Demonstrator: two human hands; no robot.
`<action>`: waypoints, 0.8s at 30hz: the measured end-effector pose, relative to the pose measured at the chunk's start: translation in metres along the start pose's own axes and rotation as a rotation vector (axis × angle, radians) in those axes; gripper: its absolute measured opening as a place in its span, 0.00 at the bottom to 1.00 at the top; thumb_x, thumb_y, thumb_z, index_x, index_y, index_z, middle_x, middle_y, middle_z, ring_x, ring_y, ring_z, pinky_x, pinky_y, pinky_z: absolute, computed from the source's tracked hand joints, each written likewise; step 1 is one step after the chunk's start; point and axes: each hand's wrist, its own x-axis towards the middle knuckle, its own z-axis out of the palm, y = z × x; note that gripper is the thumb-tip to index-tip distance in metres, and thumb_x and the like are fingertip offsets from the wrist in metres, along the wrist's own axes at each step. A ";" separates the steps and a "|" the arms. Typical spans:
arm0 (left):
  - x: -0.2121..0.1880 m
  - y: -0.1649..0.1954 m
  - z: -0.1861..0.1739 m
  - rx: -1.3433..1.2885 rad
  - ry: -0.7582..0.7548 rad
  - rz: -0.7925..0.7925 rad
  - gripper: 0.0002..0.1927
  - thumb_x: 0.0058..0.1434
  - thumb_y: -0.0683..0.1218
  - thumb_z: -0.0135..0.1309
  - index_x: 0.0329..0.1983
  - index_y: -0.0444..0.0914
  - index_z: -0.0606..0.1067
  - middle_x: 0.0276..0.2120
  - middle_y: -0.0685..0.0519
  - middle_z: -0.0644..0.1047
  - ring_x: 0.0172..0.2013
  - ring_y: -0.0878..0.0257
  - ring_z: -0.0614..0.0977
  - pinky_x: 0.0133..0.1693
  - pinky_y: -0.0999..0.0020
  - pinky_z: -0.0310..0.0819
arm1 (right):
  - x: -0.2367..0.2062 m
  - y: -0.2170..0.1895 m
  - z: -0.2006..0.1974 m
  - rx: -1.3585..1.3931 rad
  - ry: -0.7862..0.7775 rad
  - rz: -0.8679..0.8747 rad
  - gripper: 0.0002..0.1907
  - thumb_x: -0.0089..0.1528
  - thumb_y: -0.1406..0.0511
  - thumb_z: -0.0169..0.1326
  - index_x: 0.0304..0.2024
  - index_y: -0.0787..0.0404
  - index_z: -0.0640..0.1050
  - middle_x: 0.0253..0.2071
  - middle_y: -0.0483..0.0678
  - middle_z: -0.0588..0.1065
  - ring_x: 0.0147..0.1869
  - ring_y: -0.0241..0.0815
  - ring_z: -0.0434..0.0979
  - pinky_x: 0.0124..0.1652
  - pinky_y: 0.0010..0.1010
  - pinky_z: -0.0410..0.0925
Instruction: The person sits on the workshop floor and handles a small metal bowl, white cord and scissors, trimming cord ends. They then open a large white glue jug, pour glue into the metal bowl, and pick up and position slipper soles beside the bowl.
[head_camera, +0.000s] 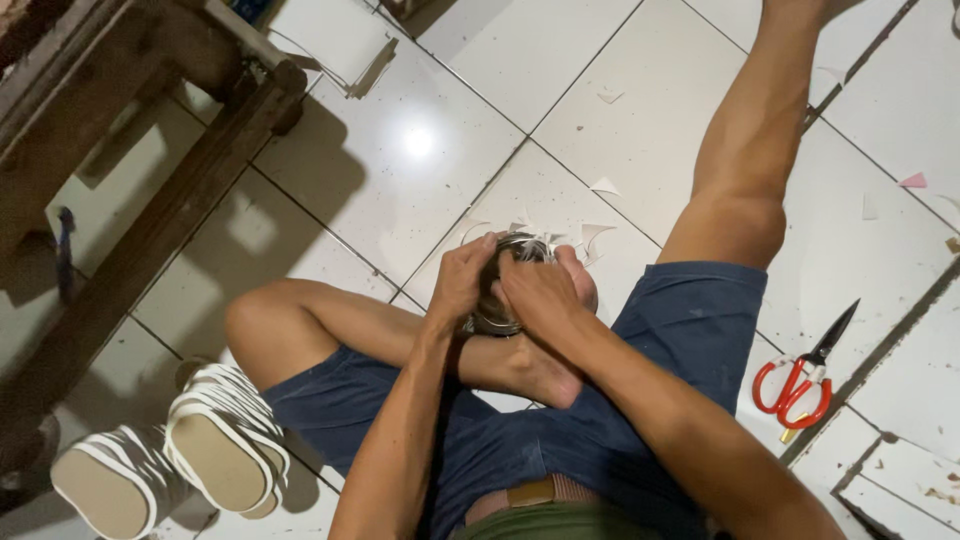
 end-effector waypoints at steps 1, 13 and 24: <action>0.000 0.000 0.000 0.009 -0.007 0.025 0.21 0.72 0.51 0.50 0.54 0.28 0.80 0.41 0.51 0.82 0.41 0.68 0.79 0.45 0.73 0.75 | 0.006 0.004 0.006 -0.004 -0.053 0.028 0.17 0.61 0.59 0.54 0.43 0.67 0.76 0.35 0.56 0.79 0.38 0.56 0.80 0.43 0.51 0.67; 0.001 0.012 0.000 -0.018 -0.045 0.011 0.22 0.72 0.53 0.50 0.53 0.29 0.81 0.37 0.51 0.84 0.37 0.67 0.81 0.41 0.73 0.76 | -0.063 -0.028 -0.068 0.218 -0.135 0.192 0.13 0.64 0.59 0.49 0.34 0.58 0.82 0.28 0.57 0.78 0.33 0.60 0.80 0.33 0.47 0.70; 0.000 0.015 0.002 0.000 -0.059 0.015 0.22 0.71 0.53 0.50 0.52 0.30 0.81 0.36 0.51 0.84 0.37 0.67 0.82 0.41 0.72 0.77 | -0.080 -0.037 -0.090 0.190 -0.014 -0.125 0.09 0.57 0.65 0.60 0.39 0.60 0.82 0.53 0.55 0.70 0.57 0.53 0.69 0.54 0.43 0.63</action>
